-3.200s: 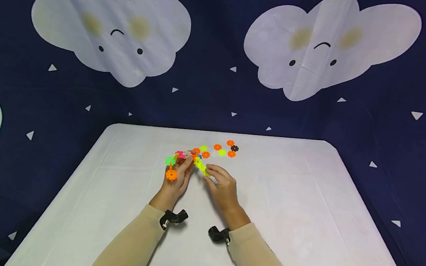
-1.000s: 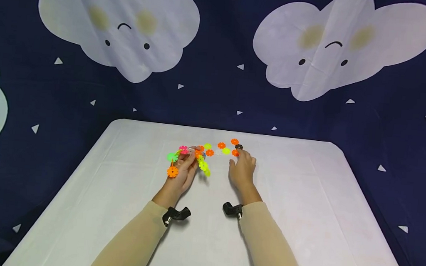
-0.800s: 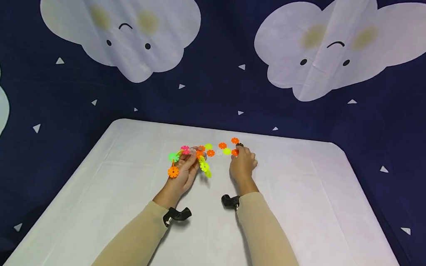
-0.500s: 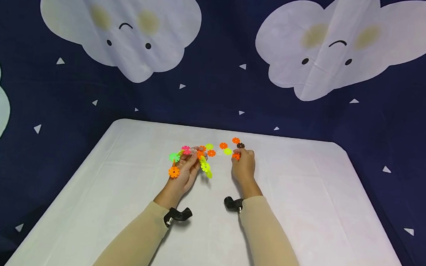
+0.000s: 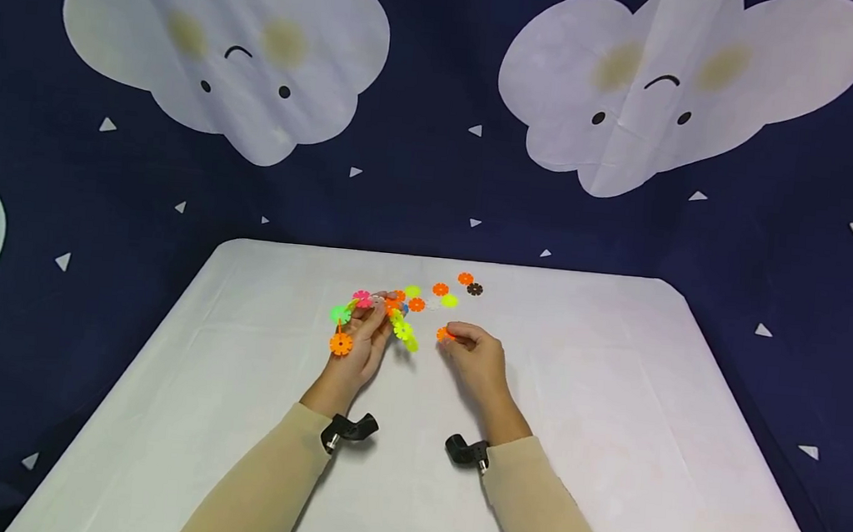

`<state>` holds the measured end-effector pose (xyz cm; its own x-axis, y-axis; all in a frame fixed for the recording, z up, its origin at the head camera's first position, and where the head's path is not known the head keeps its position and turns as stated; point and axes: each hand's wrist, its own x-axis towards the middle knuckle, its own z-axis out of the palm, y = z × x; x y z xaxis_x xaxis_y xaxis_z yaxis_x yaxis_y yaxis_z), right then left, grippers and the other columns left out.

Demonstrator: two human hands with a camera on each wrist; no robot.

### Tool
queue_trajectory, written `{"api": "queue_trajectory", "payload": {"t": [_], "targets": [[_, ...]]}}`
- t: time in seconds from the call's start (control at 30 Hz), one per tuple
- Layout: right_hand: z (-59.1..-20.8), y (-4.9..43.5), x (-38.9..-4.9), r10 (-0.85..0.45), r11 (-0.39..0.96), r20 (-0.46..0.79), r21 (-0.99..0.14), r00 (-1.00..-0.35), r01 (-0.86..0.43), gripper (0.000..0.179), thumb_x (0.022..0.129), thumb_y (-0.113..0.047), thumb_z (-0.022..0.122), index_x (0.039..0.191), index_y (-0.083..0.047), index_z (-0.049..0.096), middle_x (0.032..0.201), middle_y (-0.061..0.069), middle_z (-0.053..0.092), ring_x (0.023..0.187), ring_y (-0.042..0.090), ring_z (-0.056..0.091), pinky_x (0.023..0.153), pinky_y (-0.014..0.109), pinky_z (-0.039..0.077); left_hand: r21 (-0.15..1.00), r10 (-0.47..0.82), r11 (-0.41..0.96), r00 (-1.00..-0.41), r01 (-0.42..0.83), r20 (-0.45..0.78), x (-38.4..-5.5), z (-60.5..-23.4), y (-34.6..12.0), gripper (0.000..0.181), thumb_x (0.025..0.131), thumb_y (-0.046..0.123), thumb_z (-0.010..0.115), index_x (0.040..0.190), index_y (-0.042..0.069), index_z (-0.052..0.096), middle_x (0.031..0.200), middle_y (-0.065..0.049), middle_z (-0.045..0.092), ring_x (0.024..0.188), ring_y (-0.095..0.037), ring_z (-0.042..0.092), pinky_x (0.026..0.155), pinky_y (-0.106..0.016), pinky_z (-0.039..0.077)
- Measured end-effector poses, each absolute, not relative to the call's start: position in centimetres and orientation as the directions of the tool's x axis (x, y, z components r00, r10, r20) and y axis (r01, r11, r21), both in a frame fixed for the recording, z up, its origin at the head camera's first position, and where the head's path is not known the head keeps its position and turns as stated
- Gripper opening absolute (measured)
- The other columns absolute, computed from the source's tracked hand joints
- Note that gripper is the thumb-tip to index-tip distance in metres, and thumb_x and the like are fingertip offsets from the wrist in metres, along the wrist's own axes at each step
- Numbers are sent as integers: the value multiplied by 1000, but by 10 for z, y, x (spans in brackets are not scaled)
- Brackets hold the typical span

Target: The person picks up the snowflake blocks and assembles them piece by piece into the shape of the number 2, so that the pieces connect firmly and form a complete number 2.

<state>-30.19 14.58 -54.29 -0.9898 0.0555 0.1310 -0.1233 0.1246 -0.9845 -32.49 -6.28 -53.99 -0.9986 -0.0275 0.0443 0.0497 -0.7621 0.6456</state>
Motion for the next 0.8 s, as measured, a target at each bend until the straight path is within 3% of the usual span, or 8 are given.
{"api": "queue_trajectory", "payload": {"t": [0.1,0.23,0.4,0.8], "targets": [[-542,137,-291,23,-11,107,-994,-994,-107,30,92,7,77,122,9,73,121,21,71,97,18,69,85,27,60,639,-47,-765,-997,75,60,-325,-541,-64,20,107,0,58,126,-4,63,147,-28,51,143,-42,43,112,-37,45],[-542,128,-281,-12,-111,90,-990,-996,-88,31,92,9,77,122,10,72,117,22,72,98,20,70,86,31,61,636,-75,-760,-991,131,114,-326,-542,-66,24,108,2,58,129,-7,62,144,-28,55,143,-43,43,114,-38,43],[-543,121,-276,-27,-166,68,-984,-997,-62,31,90,10,78,121,10,72,115,18,74,97,20,72,85,30,61,642,-91,-751,-987,157,135,-325,-541,-67,23,107,4,59,128,-5,64,151,-34,46,143,-42,43,115,-38,42],[-544,115,-271,-36,-298,105,-950,-994,-90,31,89,17,74,119,15,70,120,20,72,97,19,73,84,28,61,609,-107,-775,-985,167,133,-324,-540,-66,23,107,3,60,128,-5,65,144,-30,54,146,-48,35,113,-38,43]]}}
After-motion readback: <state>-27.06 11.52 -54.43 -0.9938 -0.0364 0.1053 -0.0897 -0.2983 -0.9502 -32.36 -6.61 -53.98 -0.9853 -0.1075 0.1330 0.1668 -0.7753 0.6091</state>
